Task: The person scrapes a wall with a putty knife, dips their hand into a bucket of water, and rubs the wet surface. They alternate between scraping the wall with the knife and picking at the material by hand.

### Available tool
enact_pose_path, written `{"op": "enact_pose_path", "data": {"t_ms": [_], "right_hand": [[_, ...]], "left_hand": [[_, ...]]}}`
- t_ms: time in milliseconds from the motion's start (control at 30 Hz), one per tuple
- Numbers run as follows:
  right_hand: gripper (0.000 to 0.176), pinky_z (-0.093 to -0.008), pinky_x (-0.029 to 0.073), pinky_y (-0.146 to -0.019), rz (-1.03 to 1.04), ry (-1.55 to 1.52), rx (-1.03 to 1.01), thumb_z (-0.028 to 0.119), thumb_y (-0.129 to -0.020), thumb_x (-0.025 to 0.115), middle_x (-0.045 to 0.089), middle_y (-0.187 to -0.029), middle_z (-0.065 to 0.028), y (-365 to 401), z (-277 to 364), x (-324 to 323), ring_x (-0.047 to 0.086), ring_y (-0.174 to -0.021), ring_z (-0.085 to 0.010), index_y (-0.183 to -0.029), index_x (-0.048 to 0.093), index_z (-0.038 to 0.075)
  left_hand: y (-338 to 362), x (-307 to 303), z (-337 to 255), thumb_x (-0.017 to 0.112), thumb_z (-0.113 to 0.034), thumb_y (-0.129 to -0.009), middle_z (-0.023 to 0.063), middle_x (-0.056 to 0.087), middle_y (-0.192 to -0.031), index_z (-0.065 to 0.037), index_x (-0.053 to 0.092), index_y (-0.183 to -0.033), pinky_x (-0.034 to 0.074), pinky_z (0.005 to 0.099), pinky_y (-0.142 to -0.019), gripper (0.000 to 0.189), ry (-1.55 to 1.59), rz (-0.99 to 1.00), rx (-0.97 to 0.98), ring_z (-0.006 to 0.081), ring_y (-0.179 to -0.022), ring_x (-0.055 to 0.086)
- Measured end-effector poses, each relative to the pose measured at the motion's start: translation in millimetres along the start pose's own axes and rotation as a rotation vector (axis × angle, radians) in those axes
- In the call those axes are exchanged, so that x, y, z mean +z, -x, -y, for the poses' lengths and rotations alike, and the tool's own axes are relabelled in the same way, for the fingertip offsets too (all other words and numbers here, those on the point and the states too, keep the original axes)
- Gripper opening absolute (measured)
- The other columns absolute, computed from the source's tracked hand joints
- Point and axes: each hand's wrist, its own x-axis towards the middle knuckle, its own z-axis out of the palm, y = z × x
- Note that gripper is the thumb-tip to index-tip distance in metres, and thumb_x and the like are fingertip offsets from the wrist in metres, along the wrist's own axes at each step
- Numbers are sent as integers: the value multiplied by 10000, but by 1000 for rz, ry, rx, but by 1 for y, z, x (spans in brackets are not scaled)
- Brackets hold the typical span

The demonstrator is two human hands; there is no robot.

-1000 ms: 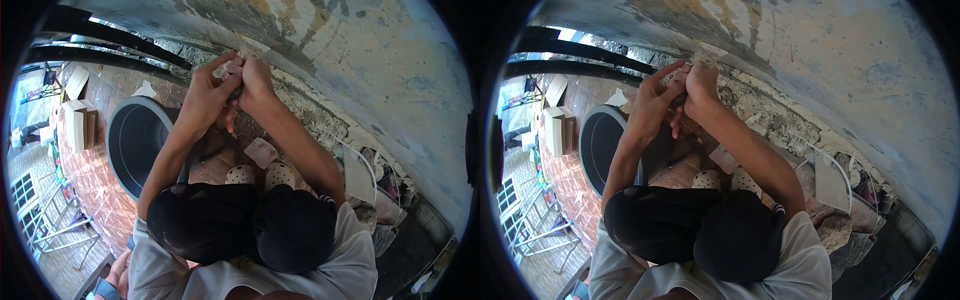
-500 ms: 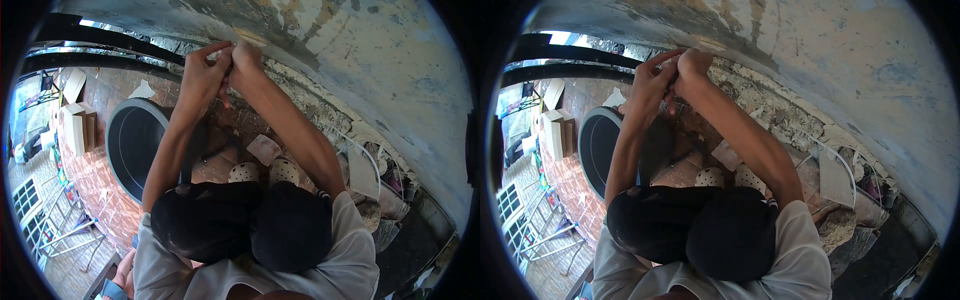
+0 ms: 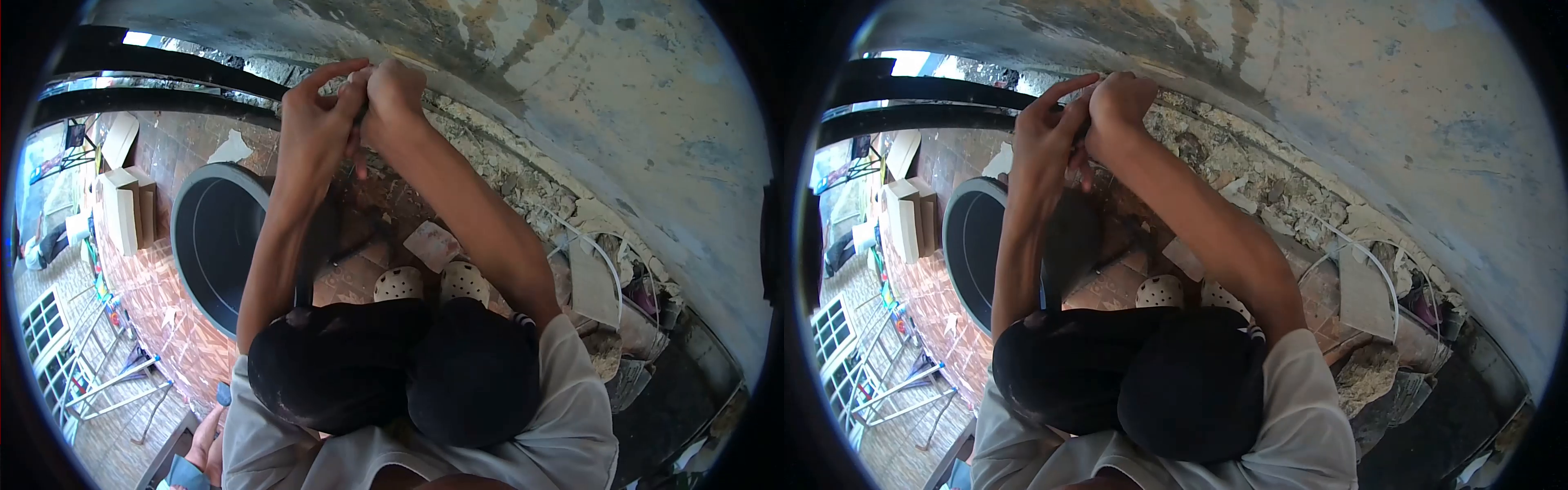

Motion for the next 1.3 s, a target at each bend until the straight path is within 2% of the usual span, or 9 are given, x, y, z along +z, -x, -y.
{"op": "enact_pose_path", "data": {"t_ms": [133, 267, 600, 800, 900, 1000, 1100, 1200, 1300], "right_hand": [[199, -410, 443, -494, 162, -198, -177, 87, -914, 343, 520, -711, -140, 4, -11, -16, 527, -587, -252, -843, 465, -54], [242, -357, 432, -482, -81, -84, -100, 124, -926, 350, 477, -629, -78, -5, -12, -6, 508, -556, -195, -718, 426, 28], [187, -345, 410, -461, 128, -260, -261, 77, -922, 345, 455, -628, -80, 2, -19, -21, 474, -534, -199, -767, 430, 16], [135, -350, 413, -487, 53, -83, -157, 17, -904, 353, 470, -673, -84, 20, -11, -23, 480, -547, -201, -795, 432, 5], [110, -358, 419, -490, 193, -259, -176, 8, -900, 380, 476, -679, -89, 21, -12, -35, 490, -568, -203, -813, 444, -11], [97, -370, 431, -500, 123, -147, -153, 0, -892, 390, 489, -691, -100, 8, -11, -29, 502, -588, -212, -827, 454, -33], [96, -388, 439, -509, 305, -196, -316, 1, -890, 399, 501, -706, -115, -3, -19, -33, 515, -605, -224, -829, 453, -48], [94, -375, 443, -514, 106, -93, -137, -3, -890, 393, 487, -700, -111, 4, -13, -29, 501, -590, -220, -836, 456, -49], [126, -388, 441, -518, 142, -169, -177, 30, -913, 377, 490, -709, -118, 10, -16, -29, 491, -582, -233, -840, 451, -40]], "left_hand": [[22, 9, -16, 534, -124, -939, 12, 493, -545, 33, 574, -1193, 397, 249, -303, 301, -52, 48, -23, 56, -383, 432], [13, 5, -8, 504, -110, -944, 16, 504, -537, 14, 554, -1208, 400, 248, -303, 296, -5, 24, 7, 55, -384, 443], [28, 9, -8, 523, -146, -962, -1, 536, -586, -23, 523, -1206, 336, 208, -311, 273, -37, 47, 59, 33, -384, 402], [34, 10, -4, 521, -140, -960, 14, 542, -583, -20, 519, -1196, 344, 213, -313, 265, -8, 60, 83, 42, -391, 413], [36, 14, -7, 519, -140, -959, 16, 539, -578, -21, 521, -1181, 349, 219, -311, 252, -22, 41, 118, 49, -389, 415], [35, 16, -1, 519, -147, -959, 13, 530, -573, -24, 521, -1171, 357, 226, -306, 245, -42, 42, 125, 54, -390, 417], [28, 11, -3, 520, -150, -957, 8, 518, -568, -18, 511, -1172, 373, 233, -303, 252, -62, 36, 164, 56, -393, 419], [39, 16, 9, 521, -142, -953, 7, 510, -563, -8, 500, -1170, 387, 238, -301, 256, -100, 38, 134, 58, -395, 423], [33, 12, 4, 517, -129, -950, 15, 518, -563, -2, 496, -1167, 395, 242, -303, 253, -54, 29, 124, 60, -396, 435]]}}
